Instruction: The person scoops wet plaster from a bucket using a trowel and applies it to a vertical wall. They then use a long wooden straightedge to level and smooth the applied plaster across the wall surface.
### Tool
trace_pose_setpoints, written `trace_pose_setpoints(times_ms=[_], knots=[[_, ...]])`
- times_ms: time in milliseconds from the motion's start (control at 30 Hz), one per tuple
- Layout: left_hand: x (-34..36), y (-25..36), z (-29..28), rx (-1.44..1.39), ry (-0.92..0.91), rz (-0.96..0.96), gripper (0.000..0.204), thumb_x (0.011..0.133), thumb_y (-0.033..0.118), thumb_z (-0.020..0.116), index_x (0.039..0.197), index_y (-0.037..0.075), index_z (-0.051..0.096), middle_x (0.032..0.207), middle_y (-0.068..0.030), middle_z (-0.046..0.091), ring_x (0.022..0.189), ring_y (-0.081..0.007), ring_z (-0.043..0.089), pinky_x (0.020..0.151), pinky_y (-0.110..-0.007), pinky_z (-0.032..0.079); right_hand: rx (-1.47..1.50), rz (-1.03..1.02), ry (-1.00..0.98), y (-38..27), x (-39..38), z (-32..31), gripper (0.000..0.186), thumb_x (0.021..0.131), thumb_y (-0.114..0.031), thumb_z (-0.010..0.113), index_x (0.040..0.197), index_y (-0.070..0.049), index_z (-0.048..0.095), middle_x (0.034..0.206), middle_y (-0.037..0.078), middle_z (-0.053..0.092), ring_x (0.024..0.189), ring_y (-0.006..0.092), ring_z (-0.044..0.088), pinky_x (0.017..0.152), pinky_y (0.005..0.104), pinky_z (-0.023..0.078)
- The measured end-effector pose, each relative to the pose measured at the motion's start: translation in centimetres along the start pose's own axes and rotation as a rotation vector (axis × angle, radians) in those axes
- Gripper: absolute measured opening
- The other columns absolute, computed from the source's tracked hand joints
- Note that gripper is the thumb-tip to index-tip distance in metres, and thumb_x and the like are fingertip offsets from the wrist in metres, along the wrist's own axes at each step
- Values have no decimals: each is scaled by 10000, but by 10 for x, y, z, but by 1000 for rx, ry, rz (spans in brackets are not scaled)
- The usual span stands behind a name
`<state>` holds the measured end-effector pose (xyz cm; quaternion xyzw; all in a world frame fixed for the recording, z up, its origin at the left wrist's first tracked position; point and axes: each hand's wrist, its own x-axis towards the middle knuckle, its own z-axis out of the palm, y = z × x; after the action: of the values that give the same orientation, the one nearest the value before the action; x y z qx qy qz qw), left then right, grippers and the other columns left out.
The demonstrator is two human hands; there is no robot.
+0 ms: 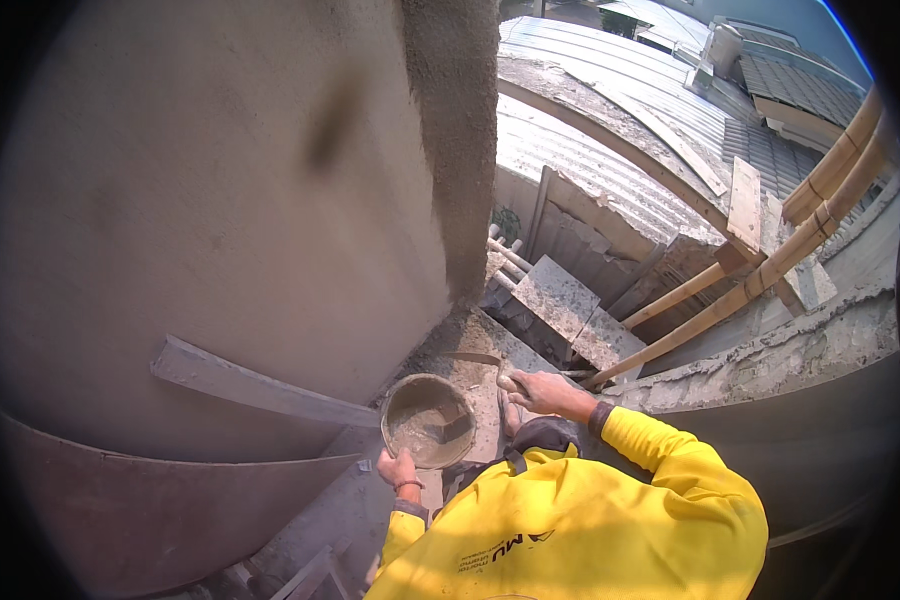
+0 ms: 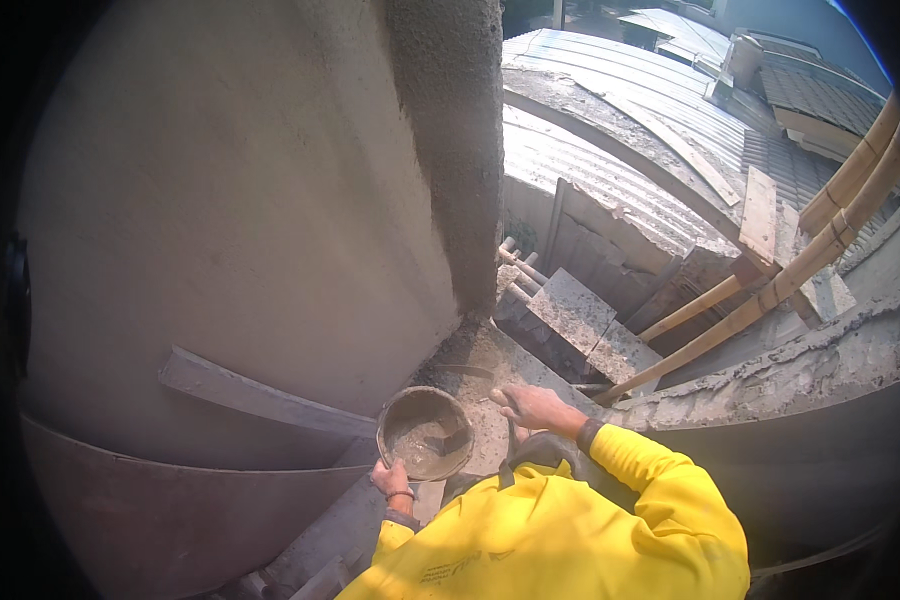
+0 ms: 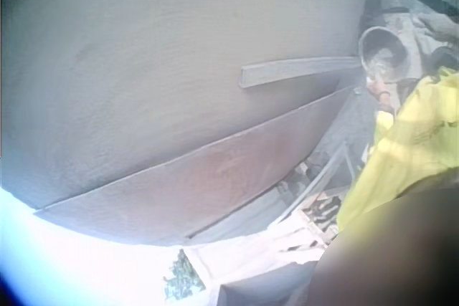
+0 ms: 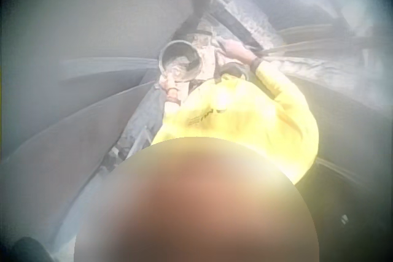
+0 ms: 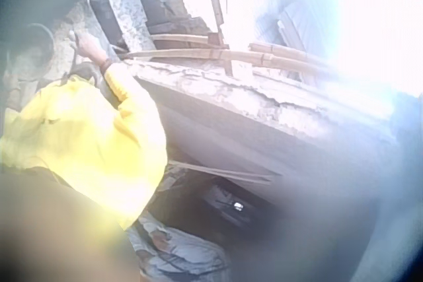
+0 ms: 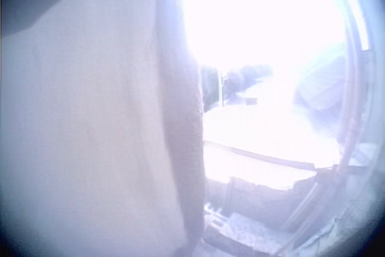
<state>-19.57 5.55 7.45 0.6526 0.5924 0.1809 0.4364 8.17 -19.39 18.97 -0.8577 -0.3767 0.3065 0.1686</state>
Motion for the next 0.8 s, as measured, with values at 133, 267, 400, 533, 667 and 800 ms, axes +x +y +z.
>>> trace_pose_setpoints(times_ms=[133,267,400,533,667,800], knots=[[-11,44,18,195,-56,244,418,726,115,698,1110,-49,715,1116,-263,748,1005,-396,739,879,-415,561,-97,24,-45,-27,4,58,347,908,-209,644,1220,-61,662,1037,216,732,922,415,726,762,505,574],[-27,94,18,95,-148,538,611,742,65,684,1349,-6,666,1265,-248,707,1129,-334,728,976,-361,545,-132,33,-71,-34,34,59,256,857,-138,683,1084,-36,745,987,185,752,905,367,756,716,475,604],[-14,139,10,-67,-300,681,494,787,-2,672,1279,-29,697,1279,-213,720,889,-192,740,839,-304,559,77,48,-343,-18,54,32,327,940,-288,639,1055,1,741,870,137,712,777,319,697,662,404,551],[17,158,15,-169,-418,612,340,844,-18,668,1176,-69,718,1213,-123,760,932,-115,685,863,-288,544,722,183,-529,-9,54,11,461,1047,-413,541,1118,5,723,720,25,566,610,186,544,562,339,437],[47,147,38,-204,-427,310,187,827,-18,688,1010,-50,709,998,-82,737,839,-136,647,795,-296,546,1269,182,-630,-10,44,5,442,1075,-419,535,1240,-23,641,685,-28,499,538,87,495,477,265,421],[69,116,65,-417,-239,-82,364,768,9,700,1125,-58,690,1057,-128,723,915,-228,701,789,-352,583,1702,130,-422,-12,30,-20,342,1067,-336,517,1264,-65,584,732,-18,539,537,83,519,462,247,471]])
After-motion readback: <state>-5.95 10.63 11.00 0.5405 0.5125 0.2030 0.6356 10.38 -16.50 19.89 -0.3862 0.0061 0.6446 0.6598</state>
